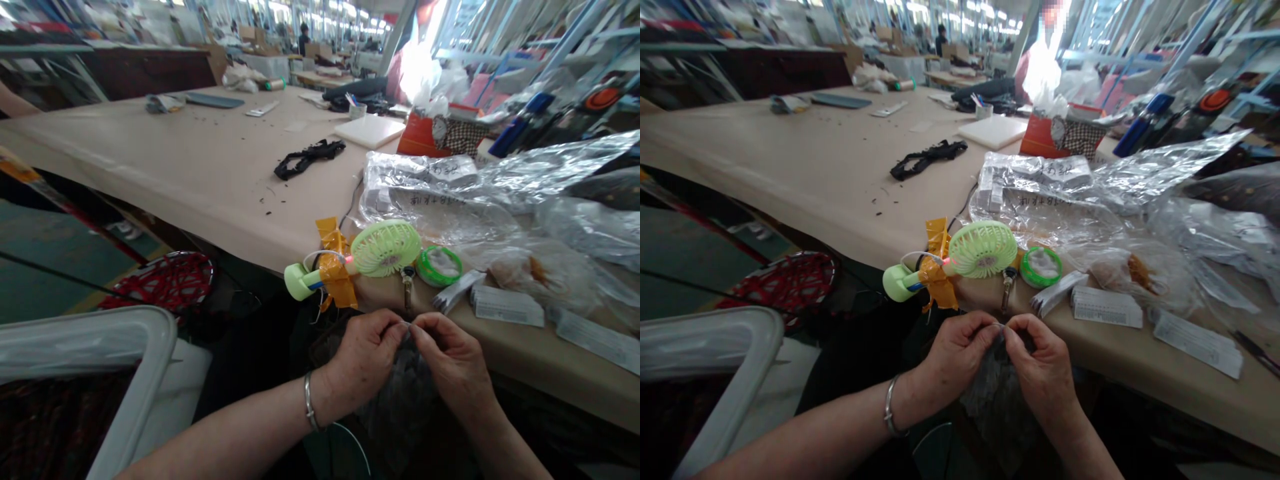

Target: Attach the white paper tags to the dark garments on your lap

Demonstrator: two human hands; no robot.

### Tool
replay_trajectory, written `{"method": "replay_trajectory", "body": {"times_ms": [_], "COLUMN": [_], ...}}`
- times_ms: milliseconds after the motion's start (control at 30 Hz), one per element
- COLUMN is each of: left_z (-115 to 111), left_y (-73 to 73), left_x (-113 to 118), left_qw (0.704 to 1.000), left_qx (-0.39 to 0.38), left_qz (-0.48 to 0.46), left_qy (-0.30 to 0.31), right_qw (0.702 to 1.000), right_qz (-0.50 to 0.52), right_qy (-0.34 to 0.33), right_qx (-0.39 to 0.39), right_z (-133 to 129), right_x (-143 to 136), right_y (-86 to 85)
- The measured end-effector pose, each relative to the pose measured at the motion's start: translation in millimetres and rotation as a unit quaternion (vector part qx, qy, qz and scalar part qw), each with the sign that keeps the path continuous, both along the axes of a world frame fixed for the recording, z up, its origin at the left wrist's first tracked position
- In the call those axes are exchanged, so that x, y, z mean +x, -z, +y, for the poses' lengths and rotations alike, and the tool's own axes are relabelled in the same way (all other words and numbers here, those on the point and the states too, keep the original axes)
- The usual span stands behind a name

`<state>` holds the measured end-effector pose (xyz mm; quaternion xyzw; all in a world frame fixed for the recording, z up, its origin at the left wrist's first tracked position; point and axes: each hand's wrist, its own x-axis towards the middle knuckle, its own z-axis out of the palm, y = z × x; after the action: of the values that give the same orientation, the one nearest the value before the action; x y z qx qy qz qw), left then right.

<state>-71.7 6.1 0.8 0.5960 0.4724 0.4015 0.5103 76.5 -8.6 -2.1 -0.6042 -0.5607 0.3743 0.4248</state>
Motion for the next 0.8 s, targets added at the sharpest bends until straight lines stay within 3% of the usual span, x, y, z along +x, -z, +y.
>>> {"method": "replay_trajectory", "body": {"times_ms": [367,800], "left_z": [4.7,11.9], "left_y": [-2.5,-0.4], "left_x": [-0.6,2.0], "left_qw": [0.999,0.999], "left_qx": [0.035,0.047], "left_qz": [0.032,0.003], "left_qy": [-0.002,-0.001], "right_qw": [0.996,0.996], "right_qz": [-0.062,-0.055], "right_qy": [-0.005,-0.013], "right_qx": [0.067,0.074], "right_z": [5.0,8.9], "right_x": [0.8,-2.2], "right_y": [1.9,-1.2]}}
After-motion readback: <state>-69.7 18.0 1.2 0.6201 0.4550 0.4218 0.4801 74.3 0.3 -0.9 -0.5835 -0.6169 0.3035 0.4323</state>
